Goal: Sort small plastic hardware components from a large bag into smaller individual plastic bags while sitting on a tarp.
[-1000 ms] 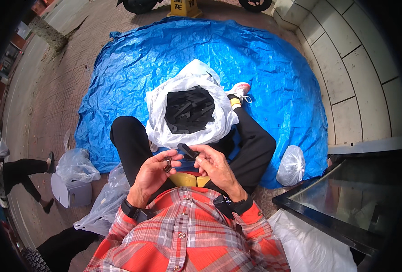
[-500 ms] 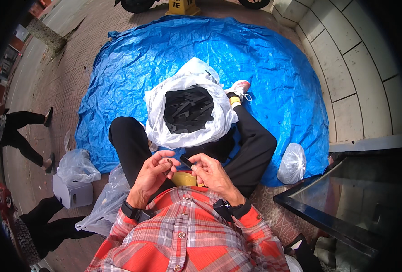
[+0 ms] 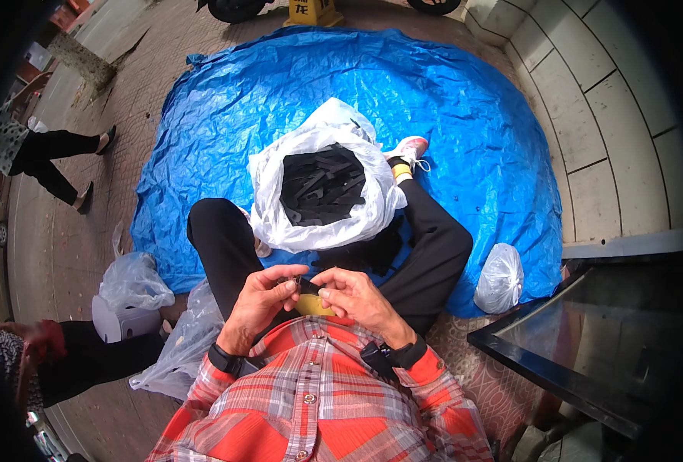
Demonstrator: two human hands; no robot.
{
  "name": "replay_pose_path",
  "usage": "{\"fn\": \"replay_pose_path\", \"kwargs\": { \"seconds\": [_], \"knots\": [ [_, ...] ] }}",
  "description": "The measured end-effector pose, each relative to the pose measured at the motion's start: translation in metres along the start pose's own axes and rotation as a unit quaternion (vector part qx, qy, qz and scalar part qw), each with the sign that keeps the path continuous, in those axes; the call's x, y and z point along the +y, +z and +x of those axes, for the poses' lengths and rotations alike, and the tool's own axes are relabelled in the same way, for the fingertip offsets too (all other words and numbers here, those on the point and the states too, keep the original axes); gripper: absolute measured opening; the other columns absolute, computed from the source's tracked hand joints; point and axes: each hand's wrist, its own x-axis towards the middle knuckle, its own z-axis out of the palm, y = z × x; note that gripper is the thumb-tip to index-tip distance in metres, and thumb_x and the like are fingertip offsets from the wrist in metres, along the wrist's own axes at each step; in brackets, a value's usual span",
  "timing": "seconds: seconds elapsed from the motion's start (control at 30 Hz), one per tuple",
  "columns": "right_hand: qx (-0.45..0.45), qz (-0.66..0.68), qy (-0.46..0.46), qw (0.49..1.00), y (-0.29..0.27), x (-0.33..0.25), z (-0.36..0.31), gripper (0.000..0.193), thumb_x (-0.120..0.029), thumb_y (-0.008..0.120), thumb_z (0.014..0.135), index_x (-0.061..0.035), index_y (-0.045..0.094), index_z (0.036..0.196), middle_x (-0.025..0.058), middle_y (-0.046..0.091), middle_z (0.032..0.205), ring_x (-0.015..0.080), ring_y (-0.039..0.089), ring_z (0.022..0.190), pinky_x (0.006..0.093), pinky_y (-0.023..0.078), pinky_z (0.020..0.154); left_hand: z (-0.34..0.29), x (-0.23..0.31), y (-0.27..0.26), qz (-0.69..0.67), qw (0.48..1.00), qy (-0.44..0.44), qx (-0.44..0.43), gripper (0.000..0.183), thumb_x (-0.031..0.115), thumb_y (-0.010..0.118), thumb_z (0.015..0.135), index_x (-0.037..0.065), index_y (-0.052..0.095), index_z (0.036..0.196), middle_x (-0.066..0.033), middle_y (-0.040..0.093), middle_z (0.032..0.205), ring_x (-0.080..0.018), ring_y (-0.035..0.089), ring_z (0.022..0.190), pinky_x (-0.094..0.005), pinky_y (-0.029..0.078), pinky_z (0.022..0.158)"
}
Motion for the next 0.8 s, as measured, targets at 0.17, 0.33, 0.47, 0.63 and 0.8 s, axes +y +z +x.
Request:
{"fn": "replay_pose_path", "kwargs": {
  "seconds": [0.17, 0.33, 0.47, 0.63, 0.8],
  "knots": [
    [-0.020, 0.044, 0.004, 0.999, 0.003, -0.001, 0.006, 0.021, -0.010, 0.055, 0.087, 0.0013, 0.051, 0.104, 0.0033, 0.057, 0.074, 0.0034, 0.049, 0.055, 0.0157, 0.038, 0.047, -0.004, 0.001, 0.009, 0.103, 0.994, 0.012, -0.021, 0.027, 0.009, 0.059, 0.084, 0.000, 0.058, 0.110, -0.0004, 0.055, 0.071, -0.0058, 0.046, 0.056, -0.0178, 0.036, 0.051],
    [0.023, 0.001, 0.010, 1.000, 0.009, -0.012, 0.002, 0.020, -0.013, 0.057, 0.086, 0.0016, 0.051, 0.099, 0.0036, 0.057, 0.074, 0.0035, 0.048, 0.055, 0.0163, 0.037, 0.046, -0.005, -0.001, 0.008, 0.049, 0.997, 0.052, 0.020, 0.023, 0.009, 0.059, 0.085, -0.001, 0.055, 0.105, -0.0005, 0.054, 0.070, -0.0052, 0.045, 0.055, -0.0178, 0.036, 0.049],
    [0.002, -0.018, 0.009, 1.000, 0.008, -0.017, 0.002, 0.017, -0.015, 0.058, 0.085, 0.0014, 0.057, 0.088, 0.0008, 0.055, 0.067, 0.0020, 0.046, 0.054, 0.0166, 0.035, 0.045, -0.010, 0.001, 0.012, 0.033, 0.998, 0.044, 0.011, 0.023, 0.008, 0.059, 0.084, -0.002, 0.055, 0.105, -0.0030, 0.057, 0.068, -0.0062, 0.049, 0.053, -0.0179, 0.039, 0.048],
    [-0.025, 0.033, 0.028, 0.999, 0.008, -0.019, 0.002, 0.016, -0.015, 0.058, 0.084, 0.0005, 0.057, 0.088, -0.0007, 0.052, 0.065, 0.0010, 0.042, 0.051, 0.0160, 0.032, 0.043, -0.014, 0.006, 0.014, 0.105, 0.992, 0.067, 0.010, 0.021, 0.004, 0.062, 0.081, -0.003, 0.059, 0.100, -0.0043, 0.059, 0.063, -0.0068, 0.052, 0.049, -0.0178, 0.039, 0.044],
    [-0.041, 0.095, 0.037, 0.994, 0.013, -0.025, 0.001, 0.014, -0.014, 0.058, 0.084, 0.0002, 0.057, 0.087, -0.0018, 0.051, 0.064, -0.0003, 0.040, 0.050, 0.0155, 0.029, 0.041, -0.020, 0.004, 0.020, 0.122, 0.988, 0.093, 0.016, 0.021, 0.005, 0.066, 0.079, 0.000, 0.062, 0.099, -0.0032, 0.060, 0.066, -0.0035, 0.051, 0.051, -0.0164, 0.037, 0.044]
  ]
}}
